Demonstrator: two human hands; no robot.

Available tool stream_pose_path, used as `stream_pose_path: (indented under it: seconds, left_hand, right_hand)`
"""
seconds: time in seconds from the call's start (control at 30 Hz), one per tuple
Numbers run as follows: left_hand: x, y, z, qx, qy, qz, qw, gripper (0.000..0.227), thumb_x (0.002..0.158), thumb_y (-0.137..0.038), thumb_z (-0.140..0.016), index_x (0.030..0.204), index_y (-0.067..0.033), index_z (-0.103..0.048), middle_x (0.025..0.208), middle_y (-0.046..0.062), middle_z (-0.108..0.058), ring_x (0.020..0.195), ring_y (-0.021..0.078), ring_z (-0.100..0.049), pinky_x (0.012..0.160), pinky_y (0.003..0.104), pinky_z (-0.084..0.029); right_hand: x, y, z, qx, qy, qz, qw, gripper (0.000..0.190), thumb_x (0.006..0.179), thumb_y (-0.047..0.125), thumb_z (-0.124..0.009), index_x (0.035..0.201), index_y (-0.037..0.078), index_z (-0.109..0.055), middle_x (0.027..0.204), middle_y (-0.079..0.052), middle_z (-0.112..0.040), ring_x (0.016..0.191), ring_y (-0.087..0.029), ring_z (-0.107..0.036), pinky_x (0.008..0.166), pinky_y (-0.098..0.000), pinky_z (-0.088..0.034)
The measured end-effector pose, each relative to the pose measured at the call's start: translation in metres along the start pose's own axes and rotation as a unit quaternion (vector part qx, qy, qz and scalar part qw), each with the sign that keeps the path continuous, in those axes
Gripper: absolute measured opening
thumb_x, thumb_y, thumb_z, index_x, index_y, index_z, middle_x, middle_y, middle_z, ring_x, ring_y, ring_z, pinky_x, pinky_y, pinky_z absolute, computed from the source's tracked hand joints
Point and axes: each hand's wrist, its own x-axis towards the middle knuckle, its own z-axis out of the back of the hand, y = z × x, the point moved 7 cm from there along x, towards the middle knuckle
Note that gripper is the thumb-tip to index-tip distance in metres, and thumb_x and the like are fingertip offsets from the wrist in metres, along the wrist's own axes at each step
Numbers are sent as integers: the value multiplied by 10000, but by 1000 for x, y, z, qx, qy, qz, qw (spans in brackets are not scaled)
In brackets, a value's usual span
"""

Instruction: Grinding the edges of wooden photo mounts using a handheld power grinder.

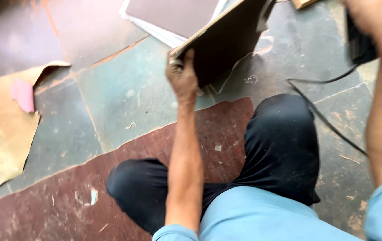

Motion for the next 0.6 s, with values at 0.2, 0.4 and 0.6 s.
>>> stream_pose_path:
  seconds: [0.2, 0.4, 0.6]
  left_hand:
    - [34, -116, -80, 475, 170, -217, 836, 457, 782, -420, -882, 1097, -131, -719, 864, 30, -749, 799, 244, -689, 894, 507, -404]
    - [53, 22, -206, 626, 163, -188, 739, 46, 873, -131, -737, 828, -136, -744, 740, 69, -729, 700, 234, -712, 686, 397, -521]
    - [56, -91, -130, 494, 111, -254, 824, 157, 899, -289, -768, 888, -132, -774, 695, 93, -729, 605, 272, -690, 609, 435, -495]
  right_hand:
    - [-105, -31, -31, 419, 72, -308, 851, 580, 907, 109, -805, 1411, -14, -544, 1286, -115, -690, 1175, -199, -694, 1091, -356, -585]
    - [-154, 34, -16, 549, 95, -464, 689, 535, 887, 190, -803, 1334, 27, -560, 991, -56, -616, 755, -172, -652, 654, -328, -584]
    - [-138, 13, 12, 517, 97, -377, 762, 575, 950, 150, -802, 1420, 12, -503, 1101, -64, -617, 869, -155, -670, 759, -297, -602]
